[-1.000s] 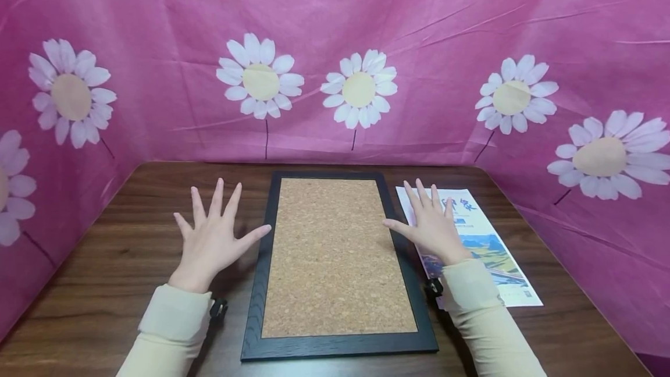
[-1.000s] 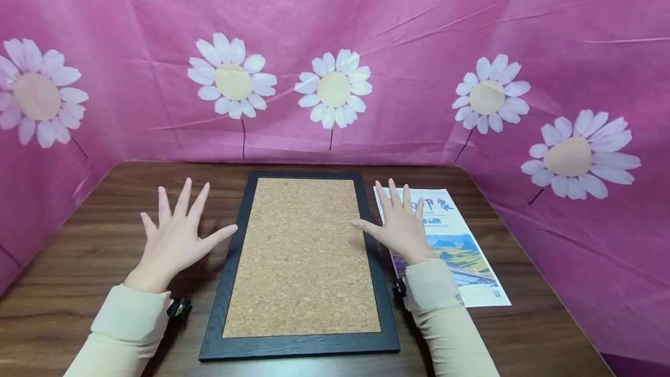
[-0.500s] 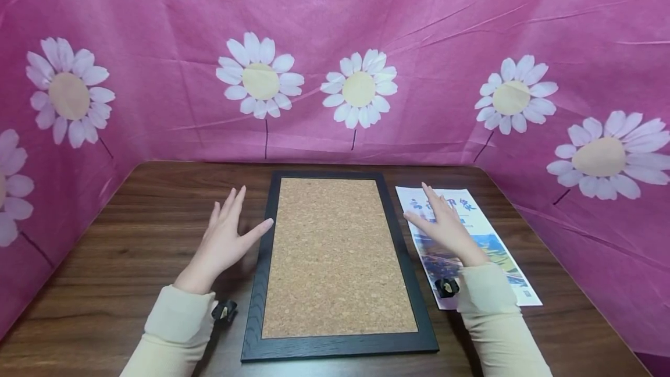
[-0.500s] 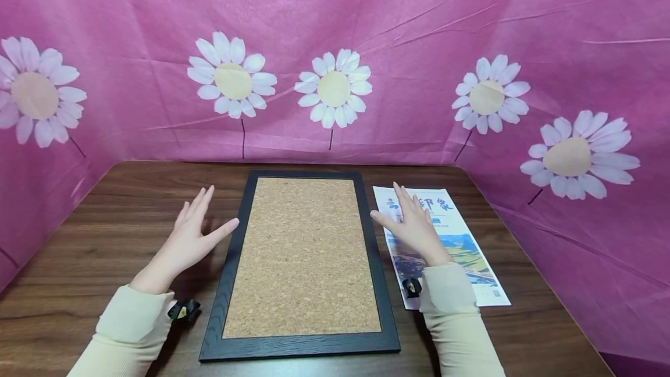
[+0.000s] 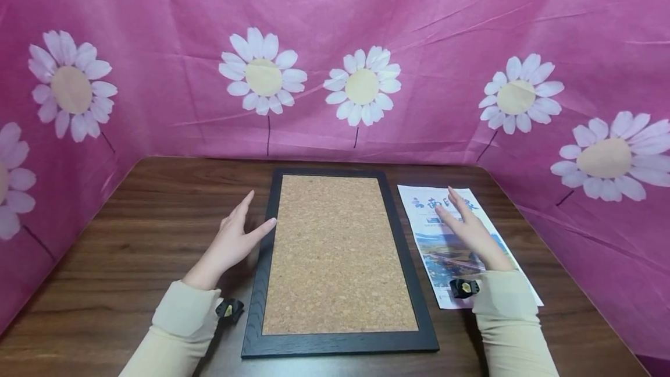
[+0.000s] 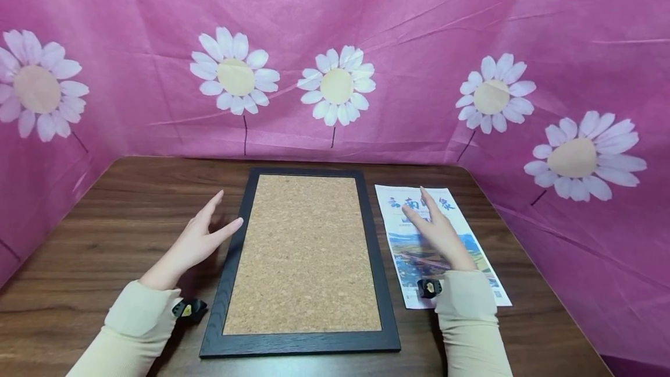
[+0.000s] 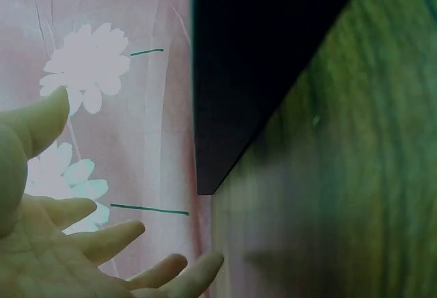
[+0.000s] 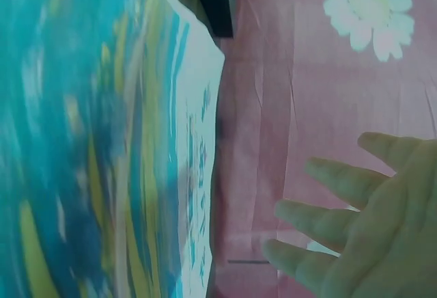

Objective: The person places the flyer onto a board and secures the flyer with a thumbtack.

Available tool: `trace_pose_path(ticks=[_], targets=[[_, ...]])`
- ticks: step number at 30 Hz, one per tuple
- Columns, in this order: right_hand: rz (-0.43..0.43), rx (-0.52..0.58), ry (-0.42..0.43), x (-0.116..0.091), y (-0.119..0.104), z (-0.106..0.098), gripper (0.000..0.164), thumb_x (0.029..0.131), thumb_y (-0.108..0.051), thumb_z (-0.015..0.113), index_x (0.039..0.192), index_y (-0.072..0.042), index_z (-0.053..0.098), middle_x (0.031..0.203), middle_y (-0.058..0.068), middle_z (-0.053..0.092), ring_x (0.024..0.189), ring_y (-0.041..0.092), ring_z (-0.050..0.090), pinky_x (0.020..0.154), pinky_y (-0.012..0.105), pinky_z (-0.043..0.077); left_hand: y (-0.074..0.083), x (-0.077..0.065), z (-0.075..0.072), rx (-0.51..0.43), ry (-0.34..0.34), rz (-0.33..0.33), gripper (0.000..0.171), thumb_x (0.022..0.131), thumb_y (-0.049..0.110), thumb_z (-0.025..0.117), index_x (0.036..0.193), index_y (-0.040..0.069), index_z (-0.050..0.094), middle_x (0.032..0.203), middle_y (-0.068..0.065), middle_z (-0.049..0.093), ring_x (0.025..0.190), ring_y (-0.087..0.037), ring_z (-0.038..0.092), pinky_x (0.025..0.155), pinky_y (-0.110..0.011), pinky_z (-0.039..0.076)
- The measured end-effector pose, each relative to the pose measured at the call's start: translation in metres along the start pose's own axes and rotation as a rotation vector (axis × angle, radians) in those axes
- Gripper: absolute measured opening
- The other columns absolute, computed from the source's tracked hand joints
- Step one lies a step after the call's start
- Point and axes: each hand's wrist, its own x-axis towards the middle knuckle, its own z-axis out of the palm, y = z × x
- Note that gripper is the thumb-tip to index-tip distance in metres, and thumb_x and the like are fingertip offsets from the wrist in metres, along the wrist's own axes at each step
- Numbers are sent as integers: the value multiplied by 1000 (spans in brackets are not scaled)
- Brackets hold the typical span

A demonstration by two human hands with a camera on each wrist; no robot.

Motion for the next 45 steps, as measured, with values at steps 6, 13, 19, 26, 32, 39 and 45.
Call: trace_pose_path(ticks=[6,13,19,26,32,39,45], targets=[[31,65,17,-4,9,-14,83,102,-51,42,160,-11,-4,163,28,7,146,56,10,110,74,18,-4,2,4,-33,-21,10,83,100,42,54,159,6,8,162,-27,17,146,-50,20,115,-67,21],[89,79,20,-9,25,-24,86,102,-55,38,158,-2,1,159,35,15,142,57,20,109,72,23,-6,4,6,-70,-63,10,78,102,33,54,157,0,11,157,-31,25,140,-51,33,113,-63,30],[132,87,41,-13,41,-32,87,101,-56,36,157,3,3,155,39,18,141,57,23,110,71,22,-10,6,10,-56,-97,-4,71,101,24,55,155,-4,17,152,-32,32,134,-49,40,109,-61,35],[252,39,84,-16,58,-41,97,98,-65,32,155,7,1,154,41,15,141,59,20,110,71,21,-13,7,13,-3,-88,39,65,98,12,57,150,-10,27,147,-33,40,128,-49,45,106,-61,36],[337,78,69,-20,70,-44,102,96,-69,30,154,9,-1,157,40,7,143,58,13,112,69,20,-14,8,14,15,-99,40,62,97,10,57,149,-10,30,147,-32,41,127,-49,46,107,-63,33],[352,130,55,-22,80,-46,102,97,-65,36,153,10,-2,159,37,1,144,57,9,112,70,20,-13,7,13,16,-104,31,60,97,9,57,148,-11,33,146,-32,42,128,-48,44,111,-66,22],[392,120,92,-22,89,-46,94,99,-56,41,152,13,5,156,41,10,142,57,16,113,67,23,-15,7,13,20,-100,22,60,96,10,59,147,-11,35,144,-31,45,127,-46,45,109,-63,28]])
